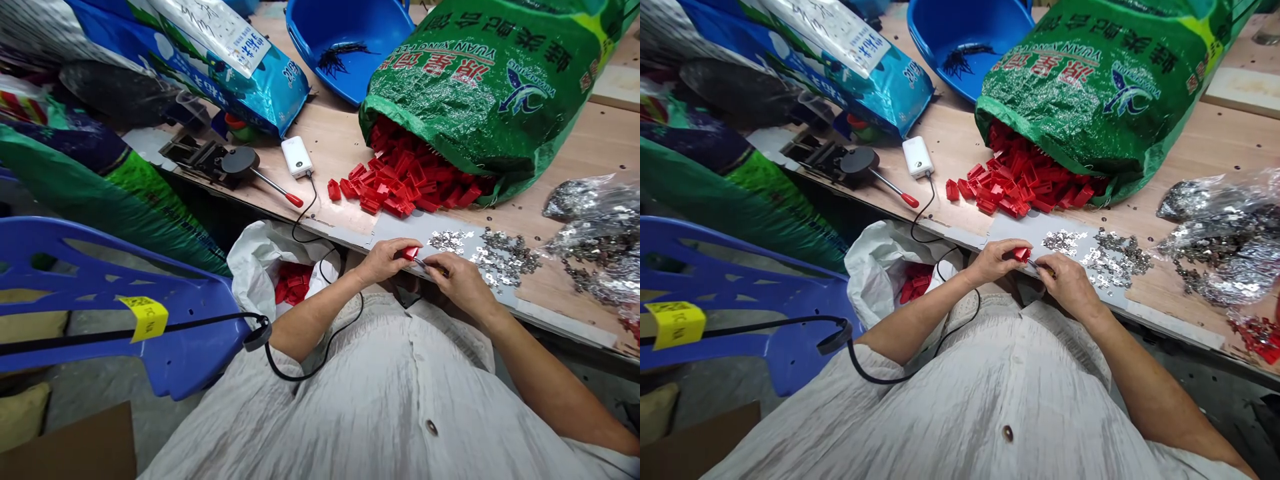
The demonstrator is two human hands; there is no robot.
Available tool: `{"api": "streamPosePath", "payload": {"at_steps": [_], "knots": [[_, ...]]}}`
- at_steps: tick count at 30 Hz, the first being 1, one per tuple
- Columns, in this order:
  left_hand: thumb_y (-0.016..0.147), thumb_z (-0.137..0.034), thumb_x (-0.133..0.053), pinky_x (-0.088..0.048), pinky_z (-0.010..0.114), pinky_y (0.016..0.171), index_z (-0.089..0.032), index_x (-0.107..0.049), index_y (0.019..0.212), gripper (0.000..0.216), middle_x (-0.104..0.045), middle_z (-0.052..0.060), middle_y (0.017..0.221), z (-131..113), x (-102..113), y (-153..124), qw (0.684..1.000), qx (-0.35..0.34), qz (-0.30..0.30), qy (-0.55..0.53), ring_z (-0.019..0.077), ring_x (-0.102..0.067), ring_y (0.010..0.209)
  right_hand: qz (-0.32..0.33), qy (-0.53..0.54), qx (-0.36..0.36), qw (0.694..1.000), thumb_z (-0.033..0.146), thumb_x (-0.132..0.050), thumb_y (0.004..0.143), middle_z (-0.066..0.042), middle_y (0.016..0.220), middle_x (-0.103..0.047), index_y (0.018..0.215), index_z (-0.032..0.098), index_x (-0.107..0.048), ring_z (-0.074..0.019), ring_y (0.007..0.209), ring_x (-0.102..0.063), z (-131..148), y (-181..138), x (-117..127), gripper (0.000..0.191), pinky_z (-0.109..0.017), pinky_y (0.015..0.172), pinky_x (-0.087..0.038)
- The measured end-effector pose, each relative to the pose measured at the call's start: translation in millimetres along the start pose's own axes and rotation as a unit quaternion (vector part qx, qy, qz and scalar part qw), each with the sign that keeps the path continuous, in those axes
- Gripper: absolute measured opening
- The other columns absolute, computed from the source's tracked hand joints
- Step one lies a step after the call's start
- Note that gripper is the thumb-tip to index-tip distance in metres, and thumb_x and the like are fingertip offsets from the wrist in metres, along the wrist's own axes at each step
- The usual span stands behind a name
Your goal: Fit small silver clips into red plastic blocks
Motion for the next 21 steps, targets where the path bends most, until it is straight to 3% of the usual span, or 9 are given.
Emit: {"api": "streamPosePath", "payload": {"at_steps": [6, 15, 21], "knots": [[0.076, -0.017, -0.07, -0.048, 0.032, 0.1, -0.02, -0.071, 0.113, 0.037, -0.073, 0.006, 0.114, 1.1, 0.5, 2.7, 1.0, 0.001, 0.006, 0.015, 0.0196, -0.067, 0.107, -0.004, -0.016, 0.017, 1.0, 0.022, -0.051, 0.092, -0.007, 0.096, -0.071, 0.1, 0.021, -0.07, -0.0216, 0.089, -0.066, 1.3, -0.4, -2.9, 0.02, -0.036, 0.08, -0.051], [0.078, -0.021, -0.07, -0.049, 0.03, 0.094, -0.018, -0.069, 0.109, 0.031, -0.073, 0.005, 0.107, 3.1, -1.7, 1.6, 1.0, 0.002, 0.001, 0.022, 0.0183, -0.068, 0.099, -0.032, -0.02, -0.031, 0.999, 0.02, -0.051, 0.092, -0.007, 0.097, -0.07, 0.095, 0.022, -0.068, -0.0224, 0.091, -0.066, 9.5, 2.0, -12.3, 0.017, -0.035, 0.081, -0.05], [0.074, -0.023, -0.074, -0.048, 0.031, 0.091, -0.018, -0.066, 0.103, 0.03, -0.07, 0.003, 0.099, -4.6, -1.2, -4.4, 1.0, 0.01, -0.02, 0.02, 0.0173, -0.064, 0.094, -0.017, 0.005, 0.002, 1.0, 0.027, -0.047, 0.095, -0.009, 0.103, -0.068, 0.106, 0.022, -0.063, -0.0236, 0.096, -0.064, 6.1, 0.3, -5.9, 0.02, -0.038, 0.084, -0.049]]}}
Point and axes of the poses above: each hand's wrist, its own y-axis towards the middle knuckle, its own x-axis out of the back of the hand, z = x × y, the point moved 4 cm from there along y, towards the middle knuckle
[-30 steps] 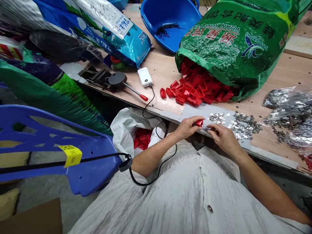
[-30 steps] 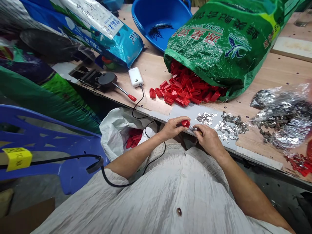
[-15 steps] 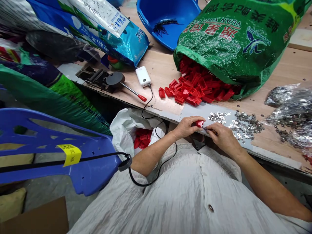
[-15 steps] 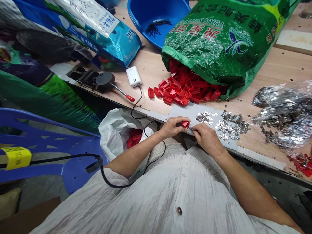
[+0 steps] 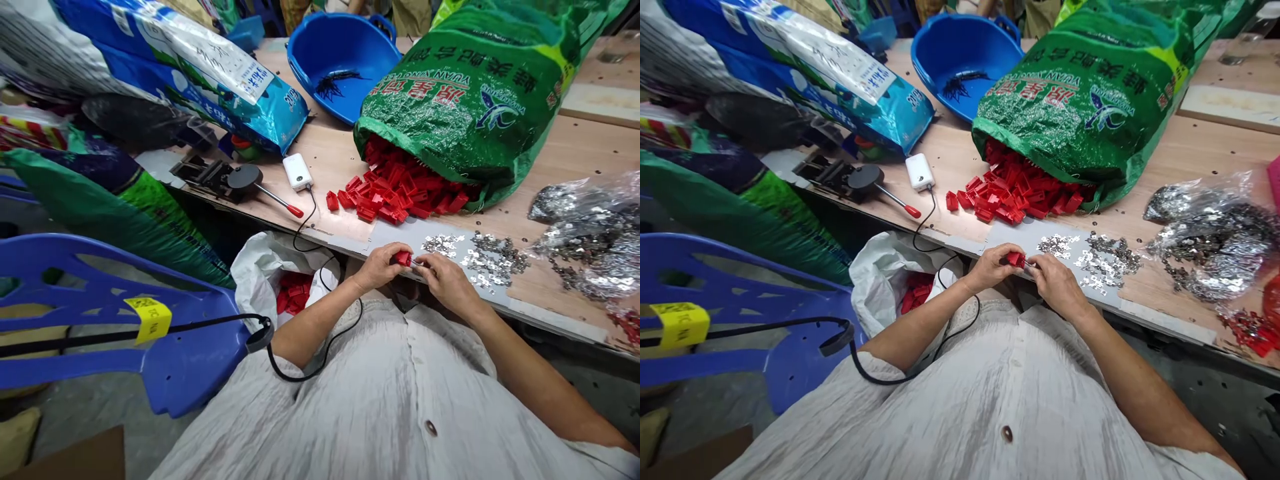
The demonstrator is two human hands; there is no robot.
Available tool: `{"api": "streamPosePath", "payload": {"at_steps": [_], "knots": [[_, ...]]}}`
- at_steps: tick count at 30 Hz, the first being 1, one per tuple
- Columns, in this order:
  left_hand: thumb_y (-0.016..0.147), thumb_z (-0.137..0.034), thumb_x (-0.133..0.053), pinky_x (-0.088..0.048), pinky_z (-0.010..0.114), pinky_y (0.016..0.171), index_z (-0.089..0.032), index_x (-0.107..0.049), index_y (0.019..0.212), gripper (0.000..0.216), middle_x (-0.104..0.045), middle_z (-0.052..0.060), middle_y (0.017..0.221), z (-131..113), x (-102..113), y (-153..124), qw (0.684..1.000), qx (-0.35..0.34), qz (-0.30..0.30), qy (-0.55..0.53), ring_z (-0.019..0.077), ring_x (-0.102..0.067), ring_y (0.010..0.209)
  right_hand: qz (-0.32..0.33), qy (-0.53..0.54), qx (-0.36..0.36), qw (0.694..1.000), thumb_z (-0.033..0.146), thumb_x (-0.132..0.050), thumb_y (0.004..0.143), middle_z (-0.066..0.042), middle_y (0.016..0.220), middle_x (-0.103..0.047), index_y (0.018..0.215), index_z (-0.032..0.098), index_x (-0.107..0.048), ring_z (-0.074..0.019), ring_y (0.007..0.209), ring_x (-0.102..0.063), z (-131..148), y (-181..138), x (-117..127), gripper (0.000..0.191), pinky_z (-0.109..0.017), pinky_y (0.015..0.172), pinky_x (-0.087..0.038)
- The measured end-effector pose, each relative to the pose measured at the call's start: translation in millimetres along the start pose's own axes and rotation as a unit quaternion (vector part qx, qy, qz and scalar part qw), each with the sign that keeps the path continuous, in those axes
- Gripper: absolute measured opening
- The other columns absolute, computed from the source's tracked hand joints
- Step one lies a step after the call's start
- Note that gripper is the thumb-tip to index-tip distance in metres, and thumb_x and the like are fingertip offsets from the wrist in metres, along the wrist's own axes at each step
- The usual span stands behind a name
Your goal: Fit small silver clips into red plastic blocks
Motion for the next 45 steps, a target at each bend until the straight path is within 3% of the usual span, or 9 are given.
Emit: {"api": "streamPosePath", "payload": {"at_steps": [5, 9, 13, 19, 23, 30, 36, 41, 45], "knots": [[0.077, -0.032, -0.074, -0.047, 0.028, 0.087, -0.019, -0.063, 0.105, 0.032, -0.067, 0.003, 0.101, -8.7, -0.3, -12.0, 0.976, 0.071, -0.061, -0.197, 0.0142, -0.063, 0.09, -0.001, 0.081, -0.027, 0.996, 0.031, -0.043, 0.098, -0.006, 0.1, -0.07, 0.119, 0.024, -0.053, -0.0201, 0.083, -0.065, 2.1, -9.6, 11.7, 0.025, -0.034, 0.074, -0.05], [0.079, -0.039, -0.074, -0.048, 0.029, 0.087, -0.016, -0.057, 0.083, 0.029, -0.069, 0.003, 0.091, -21.0, -7.9, -18.5, 0.877, 0.159, -0.077, -0.448, 0.0141, -0.068, 0.085, 0.052, 0.109, -0.019, 0.993, 0.036, -0.04, 0.1, 0.0, 0.08, -0.071, 0.14, 0.025, -0.043, -0.0172, 0.07, -0.065, 16.3, -13.3, 18.1, 0.042, -0.031, 0.07, -0.049], [0.081, -0.03, -0.074, -0.051, 0.03, 0.089, -0.015, -0.054, 0.075, 0.026, -0.071, 0.002, 0.082, -32.1, -18.8, -24.8, 0.773, 0.23, -0.077, -0.586, 0.0144, -0.07, 0.081, 0.043, 0.078, 0.0, 0.996, 0.039, -0.036, 0.101, 0.002, 0.071, -0.069, 0.143, 0.026, -0.046, -0.0162, 0.064, -0.064, 27.9, -14.3, 22.4, 0.044, -0.028, 0.064, -0.048], [0.091, -0.023, -0.061, -0.052, 0.034, 0.095, -0.012, -0.066, 0.088, 0.013, -0.072, 0.006, 0.087, -39.9, -29.0, -29.6, 0.695, 0.293, -0.088, -0.651, 0.016, -0.071, 0.083, 0.031, 0.069, 0.004, 0.997, 0.042, -0.038, 0.101, 0.001, 0.073, -0.07, 0.139, 0.028, -0.052, -0.0179, 0.065, -0.065, 29.8, -15.9, 23.4, 0.043, -0.029, 0.064, -0.049], [0.094, -0.021, -0.056, -0.052, 0.033, 0.095, -0.011, -0.067, 0.085, 0.017, -0.071, 0.006, 0.086, -44.1, -29.9, -28.9, 0.682, 0.295, -0.102, -0.662, 0.0146, -0.07, 0.08, 0.003, 0.072, 0.005, 0.997, 0.043, -0.039, 0.1, -0.003, 0.095, -0.075, 0.133, 0.027, -0.057, -0.0196, 0.077, -0.069, 27.1, -15.8, 23.5, 0.04, -0.031, 0.071, -0.052], [0.098, -0.02, -0.049, -0.053, 0.03, 0.093, -0.01, -0.068, 0.085, 0.025, -0.071, 0.007, 0.085, -44.1, -34.5, -28.1, 0.659, 0.309, -0.108, -0.677, 0.0128, -0.069, 0.078, 0.018, 0.074, 0.012, 0.997, 0.042, -0.039, 0.1, -0.003, 0.094, -0.075, 0.135, 0.026, -0.056, -0.0201, 0.076, -0.07, 25.4, -13.9, 24.0, 0.041, -0.033, 0.072, -0.053], [0.095, -0.022, -0.055, -0.05, 0.036, 0.103, -0.011, -0.068, 0.085, 0.02, -0.071, 0.006, 0.085, -41.5, -36.2, -28.8, 0.657, 0.301, -0.116, -0.681, 0.0142, -0.07, 0.081, -0.009, 0.058, 0.016, 0.998, 0.042, -0.041, 0.099, -0.005, 0.12, -0.072, 0.128, 0.029, -0.061, -0.0243, 0.096, -0.071, 29.4, -10.4, 25.3, 0.037, -0.037, 0.084, -0.054], [0.091, -0.023, -0.062, -0.047, 0.041, 0.108, -0.012, -0.066, 0.085, 0.013, -0.073, 0.007, 0.088, -39.6, -39.9, -30.3, 0.671, 0.285, -0.115, -0.675, 0.0173, -0.072, 0.087, -0.055, 0.083, 0.002, 0.995, 0.043, -0.038, 0.101, -0.005, 0.11, -0.075, 0.114, 0.026, -0.069, -0.0222, 0.094, -0.071, 25.3, -9.2, 17.4, 0.037, -0.035, 0.085, -0.054], [0.084, -0.026, -0.07, -0.047, 0.043, 0.107, -0.014, -0.061, 0.081, 0.015, -0.074, 0.006, 0.089, -28.6, -24.3, -34.4, 0.709, 0.267, -0.105, -0.644, 0.0204, -0.073, 0.092, -0.028, 0.111, -0.013, 0.993, 0.045, -0.036, 0.101, -0.002, 0.084, -0.073, 0.125, 0.026, -0.065, -0.0178, 0.074, -0.068, 17.9, -8.8, 16.3, 0.042, -0.03, 0.07, -0.052]]}}
Point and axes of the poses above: each hand's wrist, its own y-axis towards the middle knuckle, its own x-axis out of the back of the hand, z = x × y, the point moved 4 cm from there along y, towards the middle knuckle
